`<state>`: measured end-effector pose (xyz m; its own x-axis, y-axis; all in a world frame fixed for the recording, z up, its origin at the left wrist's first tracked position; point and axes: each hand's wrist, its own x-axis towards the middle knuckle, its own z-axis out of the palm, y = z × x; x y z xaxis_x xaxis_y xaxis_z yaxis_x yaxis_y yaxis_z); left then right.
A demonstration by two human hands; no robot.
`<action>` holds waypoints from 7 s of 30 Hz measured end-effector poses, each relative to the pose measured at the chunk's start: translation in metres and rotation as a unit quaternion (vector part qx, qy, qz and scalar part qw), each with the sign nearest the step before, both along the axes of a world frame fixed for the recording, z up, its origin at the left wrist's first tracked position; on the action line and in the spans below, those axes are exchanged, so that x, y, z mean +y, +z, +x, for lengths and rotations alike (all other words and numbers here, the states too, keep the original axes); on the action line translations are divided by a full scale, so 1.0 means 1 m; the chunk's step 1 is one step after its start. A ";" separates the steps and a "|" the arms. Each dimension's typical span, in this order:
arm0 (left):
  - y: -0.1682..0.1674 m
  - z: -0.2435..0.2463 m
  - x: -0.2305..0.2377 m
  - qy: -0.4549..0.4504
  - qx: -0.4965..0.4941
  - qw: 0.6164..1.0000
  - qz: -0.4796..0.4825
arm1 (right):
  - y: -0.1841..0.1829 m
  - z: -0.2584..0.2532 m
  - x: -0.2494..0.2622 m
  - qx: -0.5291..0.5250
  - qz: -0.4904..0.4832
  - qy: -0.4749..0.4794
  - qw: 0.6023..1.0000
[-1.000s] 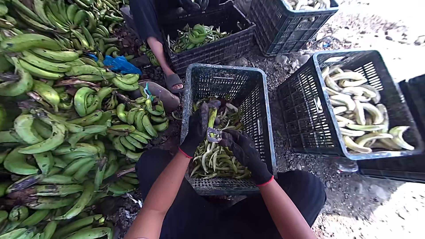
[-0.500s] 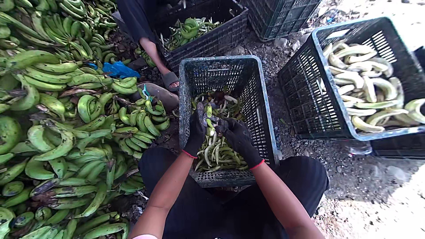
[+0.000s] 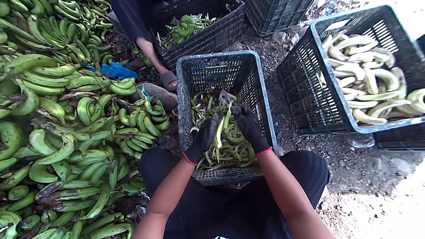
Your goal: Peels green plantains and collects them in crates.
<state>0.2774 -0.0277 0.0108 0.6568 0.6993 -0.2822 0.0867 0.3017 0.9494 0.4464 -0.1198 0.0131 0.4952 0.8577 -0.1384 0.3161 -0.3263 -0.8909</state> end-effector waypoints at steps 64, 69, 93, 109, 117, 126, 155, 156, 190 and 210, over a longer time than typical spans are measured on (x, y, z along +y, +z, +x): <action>0.016 0.006 0.022 0.491 -0.061 0.805 0.328 | 0.004 -0.046 0.009 -0.237 -0.033 0.103 0.965; 0.011 0.007 0.014 0.379 -0.091 0.879 0.275 | 0.008 -0.038 0.015 -0.192 -0.060 0.081 0.976; 0.019 -0.001 0.024 0.392 -0.273 0.877 0.062 | -0.005 -0.045 0.016 -0.213 -0.016 0.042 0.976; 0.011 0.000 0.026 0.329 -0.292 0.897 0.038 | 0.002 -0.041 0.016 -0.263 0.031 0.029 0.964; 0.024 -0.004 0.014 0.174 -0.240 0.953 0.057 | 0.014 -0.025 0.017 -0.186 -0.036 0.047 0.981; 0.019 -0.010 0.015 0.202 -0.007 0.973 0.113 | 0.009 -0.037 0.014 -0.277 -0.014 0.028 0.960; 0.016 -0.014 0.019 0.196 -0.233 0.907 -0.291 | -0.022 -0.029 0.017 -0.390 0.183 0.023 0.902; 0.016 -0.014 0.019 0.198 -0.242 0.901 -0.300 | -0.022 -0.029 0.018 -0.398 0.196 0.017 0.896; 0.030 -0.008 0.006 0.127 -0.139 0.982 0.019 | 0.008 -0.014 0.010 -0.137 -0.009 0.068 0.988; 0.025 -0.015 -0.001 0.175 0.100 0.926 0.318 | 0.009 -0.035 0.010 -0.116 -0.066 0.121 0.984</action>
<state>0.2619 -0.0285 0.0357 0.3369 0.9263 0.1687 0.2835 -0.2706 0.9200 0.4112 -0.1099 0.0224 0.3093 0.9368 -0.1638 0.5883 -0.3238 -0.7410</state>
